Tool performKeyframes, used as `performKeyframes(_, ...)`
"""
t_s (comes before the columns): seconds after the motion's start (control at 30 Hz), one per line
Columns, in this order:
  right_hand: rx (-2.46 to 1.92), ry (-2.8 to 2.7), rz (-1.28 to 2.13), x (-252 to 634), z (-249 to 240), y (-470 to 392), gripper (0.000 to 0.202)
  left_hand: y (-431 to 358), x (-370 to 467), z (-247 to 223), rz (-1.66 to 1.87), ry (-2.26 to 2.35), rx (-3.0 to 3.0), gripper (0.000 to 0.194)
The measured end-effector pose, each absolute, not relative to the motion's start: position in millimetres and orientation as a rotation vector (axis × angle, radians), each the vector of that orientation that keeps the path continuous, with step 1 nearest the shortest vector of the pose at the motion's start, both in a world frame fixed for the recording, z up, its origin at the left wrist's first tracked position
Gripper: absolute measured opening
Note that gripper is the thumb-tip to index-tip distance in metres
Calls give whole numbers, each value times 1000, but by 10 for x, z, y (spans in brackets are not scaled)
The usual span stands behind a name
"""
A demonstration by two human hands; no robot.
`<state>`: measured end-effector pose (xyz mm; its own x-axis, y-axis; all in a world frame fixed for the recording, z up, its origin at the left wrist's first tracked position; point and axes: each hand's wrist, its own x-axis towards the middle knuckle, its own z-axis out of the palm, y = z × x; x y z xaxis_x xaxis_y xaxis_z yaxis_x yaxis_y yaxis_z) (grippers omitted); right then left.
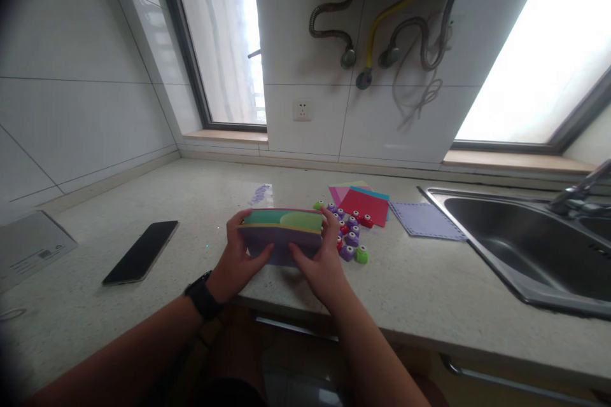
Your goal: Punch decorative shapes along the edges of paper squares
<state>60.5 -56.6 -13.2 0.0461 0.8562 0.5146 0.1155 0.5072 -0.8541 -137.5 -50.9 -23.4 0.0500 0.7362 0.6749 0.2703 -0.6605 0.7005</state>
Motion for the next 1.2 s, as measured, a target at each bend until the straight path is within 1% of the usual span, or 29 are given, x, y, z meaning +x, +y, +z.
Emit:
performKeyframes(0.07,-907,-1443,684,602,-127,-601,86,-492,-1412,-255,1661,974,1988,63)
performKeyframes(0.17,-882,-1472,623,610,-144,-628,81,-464,-1457,-262,1662,931,1956,47)
performKeyframes(0.23,-843,-1498,596,628,-175,-629,73,-458,-1477,-239,1647,899,1925,36)
performKeyframes(0.33,-848,-1557,543,667,-223,-621,54,-475,-1498,-171,1607,850,1889,21)
performKeyframes(0.43,-892,-1628,507,702,-231,-624,35,-498,-1522,-106,1551,794,1866,18)
performKeyframes(0.57,-917,-1710,544,715,-170,-658,24,-488,-1563,-94,1462,729,1789,18)
performKeyframes(0.67,-941,-1751,566,705,-113,-689,12,-467,-1597,-125,1447,743,1770,22)
performKeyframes(0.8,-945,-1716,579,702,-104,-713,7,-460,-1638,-160,1360,790,1787,44)
performKeyframes(0.9,-953,-1676,525,722,-140,-729,2,-458,-1658,-175,1325,806,1798,53)
performKeyframes(1.07,-969,-1645,344,769,-176,-850,5,-456,-1684,-207,1255,811,1856,68)
performKeyframes(1.2,-979,-1630,294,816,-172,-1005,4,-451,-1685,-254,1198,753,1655,81)
